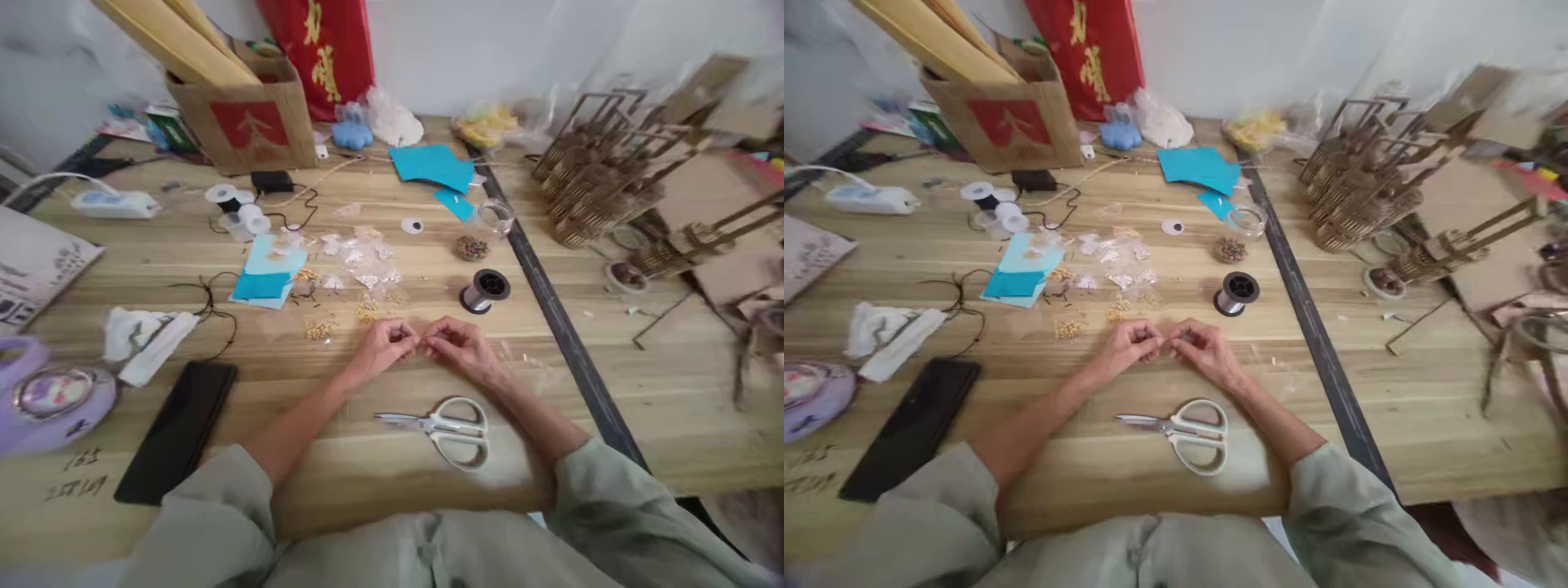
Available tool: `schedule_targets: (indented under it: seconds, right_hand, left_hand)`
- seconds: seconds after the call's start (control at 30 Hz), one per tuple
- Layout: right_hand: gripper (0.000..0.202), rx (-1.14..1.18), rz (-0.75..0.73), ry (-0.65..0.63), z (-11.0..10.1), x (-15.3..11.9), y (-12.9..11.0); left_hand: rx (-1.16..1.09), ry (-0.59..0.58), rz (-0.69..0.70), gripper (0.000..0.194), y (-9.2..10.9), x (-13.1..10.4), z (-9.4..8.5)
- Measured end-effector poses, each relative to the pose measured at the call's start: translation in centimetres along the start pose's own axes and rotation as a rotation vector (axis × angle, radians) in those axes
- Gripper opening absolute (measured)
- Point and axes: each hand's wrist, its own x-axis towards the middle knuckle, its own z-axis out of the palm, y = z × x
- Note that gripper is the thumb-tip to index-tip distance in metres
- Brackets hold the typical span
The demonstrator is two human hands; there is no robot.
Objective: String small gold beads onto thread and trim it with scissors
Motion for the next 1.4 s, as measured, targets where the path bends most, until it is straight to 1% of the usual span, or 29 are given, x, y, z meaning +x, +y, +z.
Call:
schedule_targets:
  seconds: [0.23, 0.37, 0.6, 0.87, 1.13, 1.27, 1.4]
  right_hand:
    - [0.027, -0.006, -0.013, -0.021, 0.03, 0.01, 0.23]
    - [0.024, -0.063, -0.038, -0.039, -0.01, -0.06, 0.26]
    - [0.020, -0.191, -0.117, -0.013, 0.14, -0.18, -0.20]
    - [0.018, -0.295, -0.204, 0.008, 0.06, -0.29, 0.12]
    - [0.018, -0.298, -0.214, 0.014, 0.08, -0.39, -0.26]
    - [0.018, -0.285, -0.208, 0.019, 0.10, -0.40, -0.05]
    - [0.018, -0.321, -0.209, 0.002, 0.05, -0.39, 0.11]
  left_hand:
    - [-0.002, -0.006, -0.010, 0.019, -0.02, -0.09, -0.08]
    - [0.014, -0.001, -0.015, 0.018, -0.06, -0.03, -0.08]
    - [0.007, -0.005, -0.006, 0.018, -0.26, 0.02, -0.08]
    - [0.005, -0.004, 0.007, 0.018, -0.49, 0.11, -0.06]
    - [-0.003, -0.014, 0.018, 0.018, -0.56, 0.14, -0.10]
    - [-0.007, -0.014, 0.015, 0.020, -0.62, 0.17, -0.13]
    - [-0.010, -0.030, 0.031, 0.022, -0.68, 0.18, -0.16]
